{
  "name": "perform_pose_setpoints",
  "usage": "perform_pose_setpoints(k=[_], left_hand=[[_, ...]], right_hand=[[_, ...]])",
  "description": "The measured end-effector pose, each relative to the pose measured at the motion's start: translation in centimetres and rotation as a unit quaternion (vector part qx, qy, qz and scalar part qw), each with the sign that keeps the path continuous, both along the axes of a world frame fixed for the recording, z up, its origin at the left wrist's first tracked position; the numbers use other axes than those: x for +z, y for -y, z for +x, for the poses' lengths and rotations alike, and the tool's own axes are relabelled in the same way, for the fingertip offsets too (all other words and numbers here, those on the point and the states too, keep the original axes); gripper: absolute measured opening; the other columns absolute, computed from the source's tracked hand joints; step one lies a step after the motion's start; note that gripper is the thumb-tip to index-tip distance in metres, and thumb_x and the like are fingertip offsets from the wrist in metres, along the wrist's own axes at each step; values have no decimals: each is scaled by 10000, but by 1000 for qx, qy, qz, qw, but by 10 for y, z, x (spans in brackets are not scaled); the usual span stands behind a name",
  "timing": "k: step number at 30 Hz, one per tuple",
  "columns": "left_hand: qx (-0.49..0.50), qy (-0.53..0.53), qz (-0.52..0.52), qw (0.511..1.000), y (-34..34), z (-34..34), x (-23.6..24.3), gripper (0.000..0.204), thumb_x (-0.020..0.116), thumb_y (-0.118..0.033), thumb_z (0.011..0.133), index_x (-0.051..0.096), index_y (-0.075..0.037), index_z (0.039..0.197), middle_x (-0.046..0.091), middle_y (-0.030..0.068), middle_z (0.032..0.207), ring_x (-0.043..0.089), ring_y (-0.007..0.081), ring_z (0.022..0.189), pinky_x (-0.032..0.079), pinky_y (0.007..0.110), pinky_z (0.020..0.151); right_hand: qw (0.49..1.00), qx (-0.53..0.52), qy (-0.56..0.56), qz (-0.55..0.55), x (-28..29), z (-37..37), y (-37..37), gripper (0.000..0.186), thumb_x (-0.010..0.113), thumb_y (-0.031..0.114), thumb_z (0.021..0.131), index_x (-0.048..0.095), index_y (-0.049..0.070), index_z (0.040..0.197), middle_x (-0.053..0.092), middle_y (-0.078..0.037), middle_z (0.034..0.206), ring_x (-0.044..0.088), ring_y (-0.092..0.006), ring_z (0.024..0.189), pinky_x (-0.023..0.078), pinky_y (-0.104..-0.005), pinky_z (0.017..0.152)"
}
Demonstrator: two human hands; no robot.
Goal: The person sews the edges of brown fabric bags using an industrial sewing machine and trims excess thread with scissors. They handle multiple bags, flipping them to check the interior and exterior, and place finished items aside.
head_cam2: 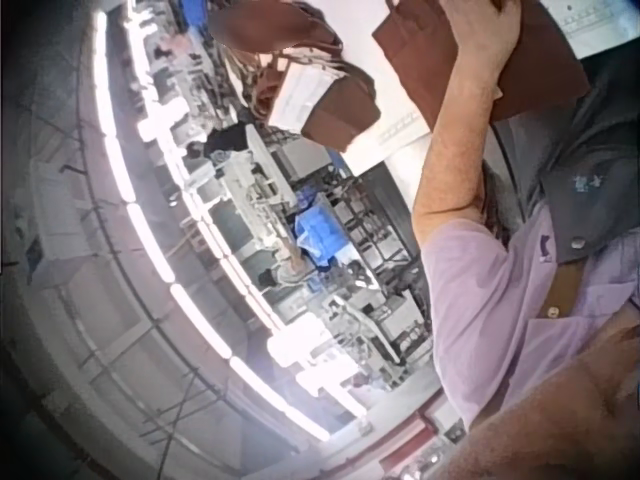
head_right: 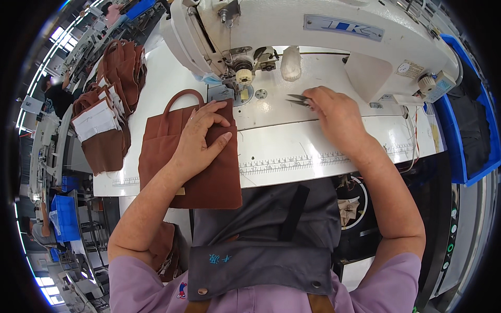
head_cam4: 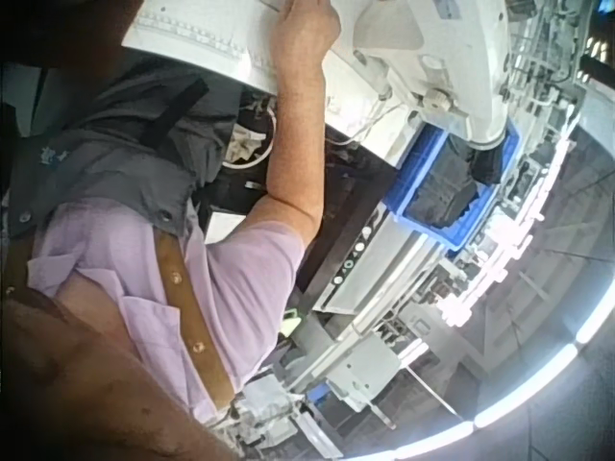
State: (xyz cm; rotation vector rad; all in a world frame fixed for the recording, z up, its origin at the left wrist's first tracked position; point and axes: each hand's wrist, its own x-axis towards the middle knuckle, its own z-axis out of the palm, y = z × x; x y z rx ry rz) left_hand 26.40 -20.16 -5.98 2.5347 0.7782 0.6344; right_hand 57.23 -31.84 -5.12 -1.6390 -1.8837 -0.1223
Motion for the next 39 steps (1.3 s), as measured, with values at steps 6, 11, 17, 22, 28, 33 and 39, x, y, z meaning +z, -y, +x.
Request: perform_pose_setpoints(k=[6, 11, 17, 22, 28, 33, 39], left_hand=[[39, 22, -3, 999, -4, 8, -3, 181, 755, -185, 885, 665, -30, 914, 617, 146, 1355, 589, 357, 1200, 439, 456, 1023], [30, 28, -15, 999, -5, 9, -3, 157, 772, -149, 861, 673, -35, 904, 619, 132, 1343, 590, 327, 1214, 448, 427, 1024], [-12, 66, -109, 992, -5, -1, 7, 106, 794, -63, 816, 725, -53, 897, 611, 105, 1378, 550, 284, 1292, 436, 409, 1076], [0, 79, -120, 990, -4, 2, 6, 94, 801, -62, 795, 729, -46, 853, 637, 110, 1337, 566, 315, 1267, 455, 427, 1052], [21, 62, -110, 992, -4, 6, 7, 99, 790, -74, 804, 704, -34, 834, 645, 116, 1322, 571, 324, 1254, 454, 429, 1047], [41, 23, -68, 997, -8, 11, 6, 121, 794, -61, 815, 688, -43, 871, 630, 102, 1359, 563, 266, 1275, 435, 389, 1065], [53, 72, -83, 993, -27, 25, 0, 95, 782, -83, 814, 711, -33, 852, 639, 127, 1335, 565, 307, 1272, 449, 413, 1059]], right_hand=[[987, 131, -41, -79, 18, -46, -26, 193, 670, 201, 954, 682, 84, 1107, 677, -108, 947, 689, -322, 786, 537, -449, 713], [978, 199, -33, -47, 4, -58, -58, 194, 731, 257, 907, 733, 91, 1007, 655, -70, 940, 679, -299, 765, 535, -428, 689], [973, 226, -45, -33, -6, -63, -61, 169, 797, 195, 851, 769, 98, 986, 653, -43, 952, 670, -236, 718, 546, -367, 646], [974, 228, -4, -8, -12, -64, -58, 148, 782, 207, 834, 756, 121, 951, 632, -21, 938, 672, -216, 722, 541, -372, 620], [975, 212, 60, 2, -5, -68, -54, 115, 722, 204, 804, 700, 98, 844, 628, -48, 941, 692, -232, 767, 545, -391, 603], [979, 192, 67, 21, -7, -69, -55, 112, 721, 185, 789, 676, 86, 817, 619, -51, 916, 688, -229, 756, 542, -387, 591], [986, 145, 62, 61, -12, -61, -68, 131, 724, 201, 827, 678, 79, 830, 624, -61, 915, 683, -249, 787, 537, -415, 623]])
